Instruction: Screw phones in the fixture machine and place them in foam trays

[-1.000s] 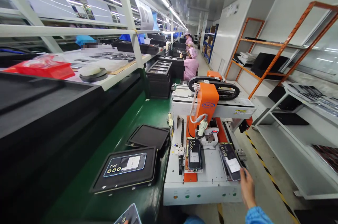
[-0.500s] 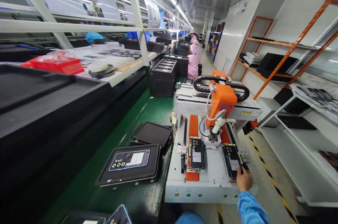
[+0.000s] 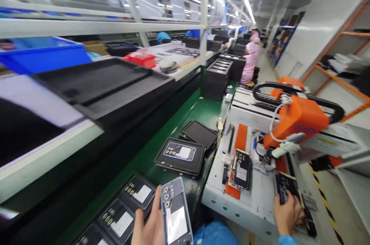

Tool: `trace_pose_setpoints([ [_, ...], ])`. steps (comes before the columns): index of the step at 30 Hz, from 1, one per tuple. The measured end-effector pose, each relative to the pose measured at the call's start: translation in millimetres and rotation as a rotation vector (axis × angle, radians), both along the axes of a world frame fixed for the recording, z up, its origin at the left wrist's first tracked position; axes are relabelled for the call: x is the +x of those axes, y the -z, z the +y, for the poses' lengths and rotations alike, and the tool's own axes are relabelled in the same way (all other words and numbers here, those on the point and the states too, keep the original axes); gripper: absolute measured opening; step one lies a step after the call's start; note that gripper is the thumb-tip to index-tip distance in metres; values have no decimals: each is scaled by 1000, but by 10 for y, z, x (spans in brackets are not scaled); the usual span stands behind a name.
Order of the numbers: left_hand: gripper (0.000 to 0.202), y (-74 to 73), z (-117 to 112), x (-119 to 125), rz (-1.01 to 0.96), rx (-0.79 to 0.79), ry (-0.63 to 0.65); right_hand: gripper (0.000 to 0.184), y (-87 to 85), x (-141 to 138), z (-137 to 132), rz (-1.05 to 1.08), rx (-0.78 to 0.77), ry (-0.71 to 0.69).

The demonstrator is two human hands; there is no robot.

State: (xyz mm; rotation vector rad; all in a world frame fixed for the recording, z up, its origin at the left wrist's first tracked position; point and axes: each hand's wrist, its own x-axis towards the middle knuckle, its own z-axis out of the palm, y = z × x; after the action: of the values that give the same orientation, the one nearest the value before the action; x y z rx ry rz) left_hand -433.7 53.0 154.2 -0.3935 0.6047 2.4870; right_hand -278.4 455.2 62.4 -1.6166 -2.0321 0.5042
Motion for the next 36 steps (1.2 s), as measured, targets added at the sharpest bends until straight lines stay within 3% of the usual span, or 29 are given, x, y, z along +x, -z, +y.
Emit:
trace_pose_setpoints([
  [2,70,-209,77,-6,12,29,-41,61,-163,-309,-429,214,-196,-284],
  [5,74,-452,143,-37,44,85,-93,61,-528,-679,-1251,421,-910,-774],
  [7,74,-570,150,-55,89,133,-109,59,-805,-811,-1716,470,-1277,-986],
  [9,72,-672,138,-66,130,153,-123,54,-1055,-875,-2011,483,-1467,-1169],
  [12,73,-808,105,-71,119,111,-190,48,-1313,-931,-2174,432,-1514,-1388],
  [16,80,-920,55,-63,99,103,-274,47,-1435,-1006,-2198,424,-1499,-1452],
  [20,78,-962,16,-40,199,149,-260,50,-1447,-1025,-2236,416,-1517,-1472],
  [26,77,-1018,33,-23,190,121,-311,50,-1402,-995,-2252,463,-1567,-1450],
  [36,78,-1028,66,-33,279,177,-281,42,-1312,-979,-2229,532,-1623,-1453],
])
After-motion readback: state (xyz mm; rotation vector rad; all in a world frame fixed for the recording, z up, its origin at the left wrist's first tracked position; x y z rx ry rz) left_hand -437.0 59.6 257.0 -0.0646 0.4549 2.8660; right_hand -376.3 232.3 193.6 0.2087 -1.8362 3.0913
